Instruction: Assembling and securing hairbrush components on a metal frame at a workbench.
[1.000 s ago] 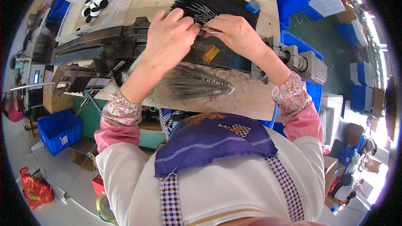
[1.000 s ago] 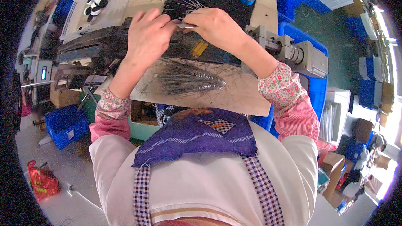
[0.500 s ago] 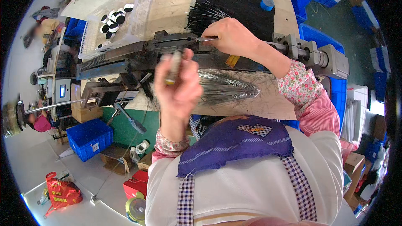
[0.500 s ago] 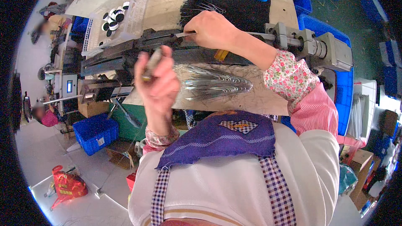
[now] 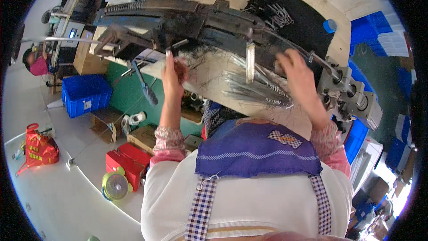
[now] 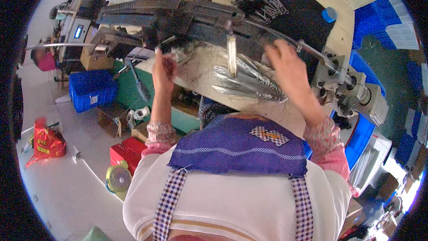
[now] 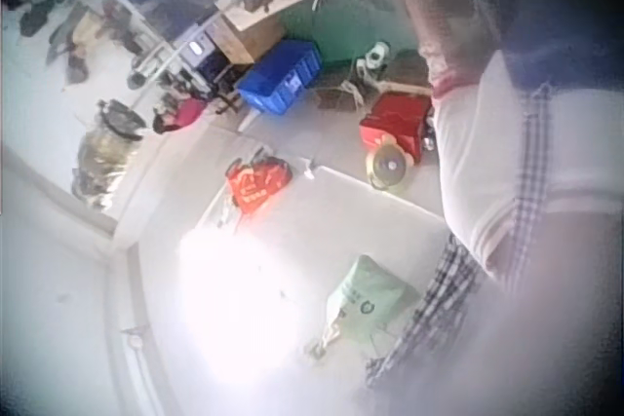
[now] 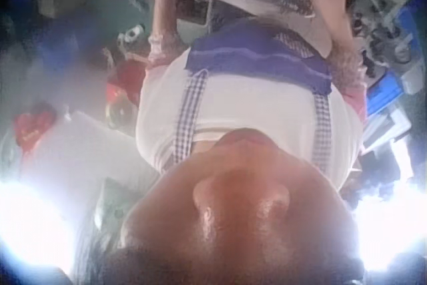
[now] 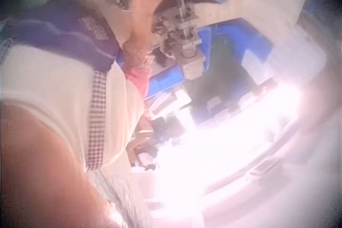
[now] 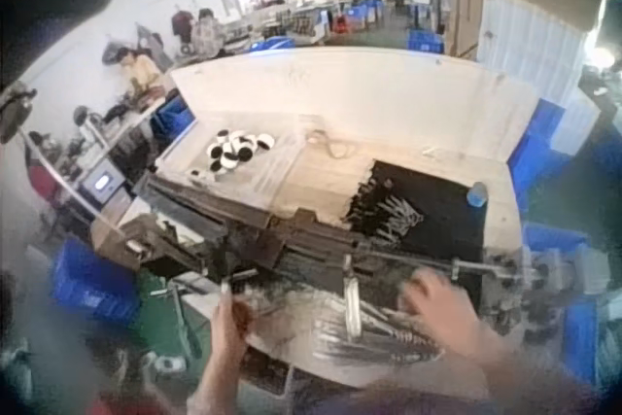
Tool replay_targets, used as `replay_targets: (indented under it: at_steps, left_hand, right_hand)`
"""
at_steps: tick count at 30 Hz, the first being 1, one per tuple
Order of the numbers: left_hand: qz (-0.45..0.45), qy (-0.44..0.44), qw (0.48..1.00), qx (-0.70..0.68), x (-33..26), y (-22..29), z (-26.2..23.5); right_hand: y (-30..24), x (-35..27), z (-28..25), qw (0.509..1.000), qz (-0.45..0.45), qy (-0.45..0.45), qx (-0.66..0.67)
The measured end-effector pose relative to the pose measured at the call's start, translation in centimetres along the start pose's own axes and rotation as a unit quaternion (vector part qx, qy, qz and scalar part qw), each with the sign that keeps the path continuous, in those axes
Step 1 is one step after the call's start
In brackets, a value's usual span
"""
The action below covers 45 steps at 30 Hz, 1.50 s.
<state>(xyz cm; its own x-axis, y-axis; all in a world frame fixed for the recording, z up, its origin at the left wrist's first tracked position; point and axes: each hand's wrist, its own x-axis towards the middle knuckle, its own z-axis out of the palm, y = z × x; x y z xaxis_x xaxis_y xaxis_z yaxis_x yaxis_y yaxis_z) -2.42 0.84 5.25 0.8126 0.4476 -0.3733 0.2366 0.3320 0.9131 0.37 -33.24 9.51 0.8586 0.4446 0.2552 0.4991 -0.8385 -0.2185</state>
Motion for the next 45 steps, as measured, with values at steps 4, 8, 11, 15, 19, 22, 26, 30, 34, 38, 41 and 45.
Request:
replay_targets:
  at_steps: [4,8,11,15,19,22,26,30,34,38,41,45]
  left_hand:
    - [-0.016,-0.025,1.000,-0.009,1.4,1.8,0.7]
    - [-0.007,-0.068,0.991,-0.112,1.6,-0.3,1.3]
    - [0.104,-0.057,0.984,-0.129,-1.5,-1.1,4.2]
    - [0.063,-0.385,0.921,-0.018,-8.8,2.2,13.4]
    - [-0.215,-0.548,0.808,-0.034,-8.2,1.1,20.7]
    - [-0.237,-0.461,0.852,-0.076,-6.5,-0.7,21.3]
    - [-0.085,-0.342,0.931,-0.093,-8.0,-1.0,20.9]
    - [-0.045,-0.324,0.940,-0.101,-7.3,-1.4,20.1]
    - [-0.076,-0.309,0.945,-0.080,-7.7,-0.9,20.7]
    - [-0.081,-0.286,0.951,-0.088,-8.2,-0.7,20.7]
    - [-0.071,-0.280,0.953,-0.096,-8.2,-0.7,20.6]
    - [-0.057,-0.323,0.944,-0.042,-7.4,-1.2,20.0]
  right_hand:
    - [2.1,1.7,1.7,0.998,0.045,-0.013,0.032]
    - [2.7,0.3,1.4,0.996,0.056,-0.044,0.052]
    - [1.9,-2.9,-2.1,0.993,0.038,-0.080,0.076]
    - [1.8,-5.0,-4.6,0.963,0.049,-0.212,0.160]
    - [1.6,-6.2,-4.7,0.961,0.033,-0.203,0.185]
    - [1.5,-8.1,-5.9,0.942,0.058,-0.214,0.252]
    - [1.2,-7.8,-9.2,0.941,0.075,-0.148,0.296]
    - [2.5,-0.1,-11.0,0.976,0.040,0.134,0.168]
    - [4.0,7.0,-5.8,0.999,-0.012,0.013,0.040]
    - [3.3,8.1,-5.6,0.961,0.015,-0.129,0.243]
    - [3.5,8.1,-6.3,0.928,0.073,-0.159,0.329]
    - [4.0,8.8,-6.9,0.872,0.124,-0.196,0.430]
